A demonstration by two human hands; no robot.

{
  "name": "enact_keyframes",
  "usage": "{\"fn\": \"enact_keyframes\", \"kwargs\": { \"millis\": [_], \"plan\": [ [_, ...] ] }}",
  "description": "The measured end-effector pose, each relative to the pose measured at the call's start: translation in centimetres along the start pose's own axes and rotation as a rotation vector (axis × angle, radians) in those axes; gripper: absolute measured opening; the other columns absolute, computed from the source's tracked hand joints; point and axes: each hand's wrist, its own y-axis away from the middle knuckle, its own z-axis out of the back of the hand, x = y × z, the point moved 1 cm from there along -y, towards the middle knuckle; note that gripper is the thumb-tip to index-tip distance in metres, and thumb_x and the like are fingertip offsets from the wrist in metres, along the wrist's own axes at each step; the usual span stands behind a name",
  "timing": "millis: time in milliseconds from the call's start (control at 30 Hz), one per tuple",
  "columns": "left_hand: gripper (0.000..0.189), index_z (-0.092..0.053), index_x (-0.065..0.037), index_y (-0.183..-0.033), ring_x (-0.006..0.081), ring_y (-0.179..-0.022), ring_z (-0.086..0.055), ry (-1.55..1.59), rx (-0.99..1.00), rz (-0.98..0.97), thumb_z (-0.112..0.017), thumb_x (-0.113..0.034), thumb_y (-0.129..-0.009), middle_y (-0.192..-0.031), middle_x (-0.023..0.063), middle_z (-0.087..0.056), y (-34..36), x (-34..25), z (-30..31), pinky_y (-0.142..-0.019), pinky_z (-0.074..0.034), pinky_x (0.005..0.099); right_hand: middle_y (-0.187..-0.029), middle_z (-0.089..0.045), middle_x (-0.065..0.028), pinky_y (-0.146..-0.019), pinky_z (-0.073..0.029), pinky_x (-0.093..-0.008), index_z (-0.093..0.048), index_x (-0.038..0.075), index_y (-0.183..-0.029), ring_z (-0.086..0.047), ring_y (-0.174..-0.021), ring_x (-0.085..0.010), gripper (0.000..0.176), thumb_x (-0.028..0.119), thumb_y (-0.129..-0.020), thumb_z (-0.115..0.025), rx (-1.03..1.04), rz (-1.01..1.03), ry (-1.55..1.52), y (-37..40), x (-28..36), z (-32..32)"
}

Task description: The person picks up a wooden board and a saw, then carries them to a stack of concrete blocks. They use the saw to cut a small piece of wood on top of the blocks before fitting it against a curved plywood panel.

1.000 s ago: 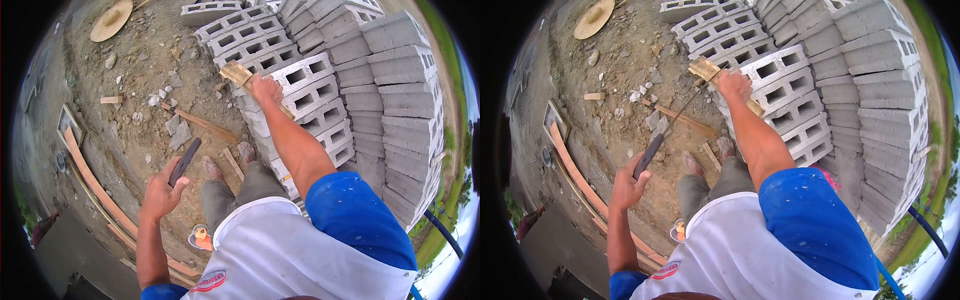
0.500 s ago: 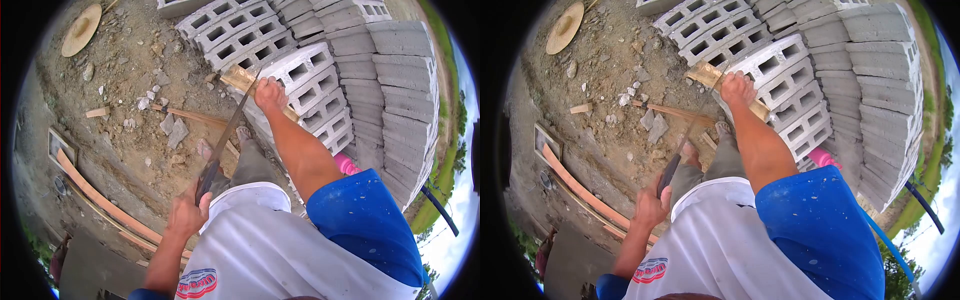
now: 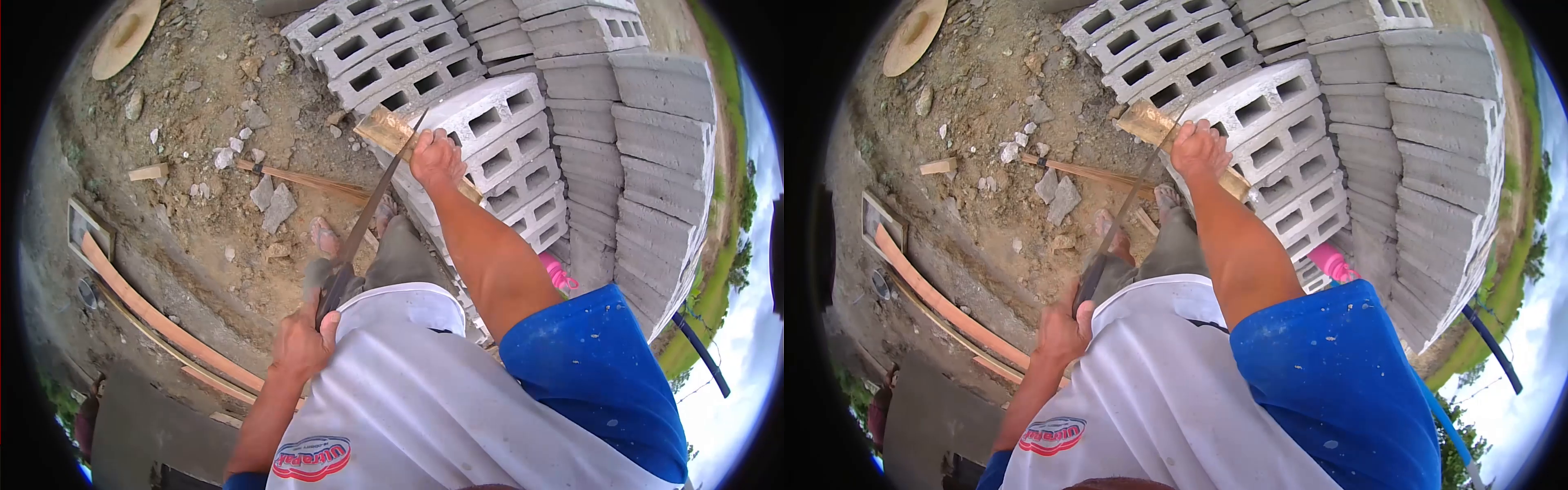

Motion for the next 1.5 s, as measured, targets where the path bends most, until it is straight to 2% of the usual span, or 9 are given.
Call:
{"fn": "enact_keyframes", "kwargs": {
  "millis": [167, 433, 700, 933, 1033, 1100, 1200, 1400, 1500],
  "plan": [
    [0.053, -0.055, 0.002, -0.120, 0.0524, -0.085, -0.062, 0.011, 0.005, -0.056, -0.049, -0.045, -0.097, -0.087, 0.0329, -0.065, -18.9, -8.1, -2.9, -0.076, -0.050, 0.0561, -0.121, -0.064, -0.0159, -0.100, -0.037, -0.0495, -0.058, 0.010, -0.122, -0.051, -0.121, -0.0324, 0.049, 0.042, -0.098, -0.030, 0.066, -0.050, -0.001, 0.5, 0.3, 0.2],
    [0.065, -0.037, 0.003, -0.142, 0.0482, -0.075, -0.065, 0.044, 0.068, 0.053, -0.052, -0.040, -0.096, -0.081, 0.0313, -0.065, 4.9, 0.1, 1.5, -0.071, -0.052, 0.0521, -0.119, -0.063, -0.0214, -0.100, -0.038, -0.0532, -0.056, 0.010, -0.122, -0.055, -0.116, -0.0400, 0.049, 0.045, -0.097, -0.032, 0.011, 0.032, -0.032, 0.1, -0.4, -0.1],
    [0.055, -0.054, 0.004, -0.122, 0.0520, -0.081, -0.062, -0.012, -0.044, -0.082, -0.052, -0.043, -0.096, -0.081, 0.0324, -0.064, -17.2, -6.7, -3.7, -0.072, -0.050, 0.0566, -0.119, -0.065, -0.0157, -0.099, -0.037, -0.0498, -0.056, 0.012, -0.123, -0.053, -0.119, -0.0327, 0.047, 0.042, -0.098, -0.029, 0.065, -0.031, 0.000, 0.9, -0.2, 0.9],
    [0.059, -0.042, 0.003, -0.139, 0.0490, -0.074, -0.065, 0.003, 0.085, 0.170, -0.053, -0.033, -0.094, -0.087, 0.0324, -0.066, 6.0, 0.3, 0.8, -0.068, -0.053, 0.0529, -0.124, -0.063, -0.0142, -0.102, -0.036, -0.0495, -0.053, 0.014, -0.131, -0.052, -0.122, -0.0321, 0.051, 0.044, -0.098, -0.026, 0.103, -0.022, 0.017, 0.7, 0.3, 1.1],
    [0.050, -0.048, 0.002, -0.131, 0.0490, -0.072, -0.064, 0.110, -0.029, 0.002, -0.053, -0.031, -0.094, -0.083, 0.0302, -0.066, -1.3, -0.1, -1.3, -0.064, -0.052, 0.0534, -0.120, -0.063, -0.0172, -0.100, -0.038, -0.0511, -0.054, 0.013, -0.127, -0.053, -0.120, -0.0334, 0.051, 0.044, -0.098, -0.027, 0.029, 0.002, 0.027, -0.2, -0.3, -0.4],
    [0.044, -0.053, 0.001, -0.107, 0.0482, -0.082, -0.064, 0.025, 0.112, 0.039, -0.050, -0.041, -0.096, -0.086, 0.0296, -0.066, -12.4, -2.9, -2.0, -0.074, -0.052, 0.0537, -0.114, -0.064, -0.0236, -0.094, -0.043, -0.0515, -0.057, 0.013, -0.121, -0.059, -0.109, -0.0400, 0.050, 0.044, -0.097, -0.027, 0.010, 0.013, -0.012, 0.0, 0.0, -0.5],
    [0.051, -0.056, 0.004, -0.107, 0.0487, -0.088, -0.063, 0.065, 0.038, -0.063, -0.048, -0.046, -0.097, -0.089, 0.0307, -0.066, -19.4, -7.9, -2.6, -0.079, -0.050, 0.0541, -0.108, -0.067, -0.0232, -0.092, -0.044, -0.0528, -0.058, 0.011, -0.118, -0.062, -0.104, -0.0434, 0.052, 0.045, -0.097, -0.026, 0.003, 0.066, -0.014, 0.2, -0.3, -0.3],
    [0.055, -0.049, 0.001, -0.129, 0.0488, -0.084, -0.065, 0.044, 0.124, 0.201, -0.053, -0.041, -0.094, -0.090, 0.0289, -0.066, 2.4, -2.7, 1.3, -0.079, -0.052, 0.0527, -0.113, -0.066, -0.0226, -0.094, -0.043, -0.0528, -0.057, 0.011, -0.120, -0.060, -0.109, -0.0421, 0.053, 0.047, -0.097, -0.025, -0.024, 0.074, 0.016, 0.6, -0.1, -0.2],
    [0.053, -0.051, 0.001, -0.127, 0.0482, -0.085, -0.065, 0.083, 0.121, 0.221, -0.052, -0.040, -0.094, -0.088, 0.0291, -0.066, 1.8, -2.3, 1.4, -0.079, -0.051, 0.0528, -0.113, -0.065, -0.0223, -0.093, -0.043, -0.0531, -0.056, 0.012, -0.121, -0.060, -0.109, -0.0416, 0.053, 0.047, -0.097, -0.025, -0.011, 0.051, 0.024, 0.2, -0.1, -0.2]
  ]
}}
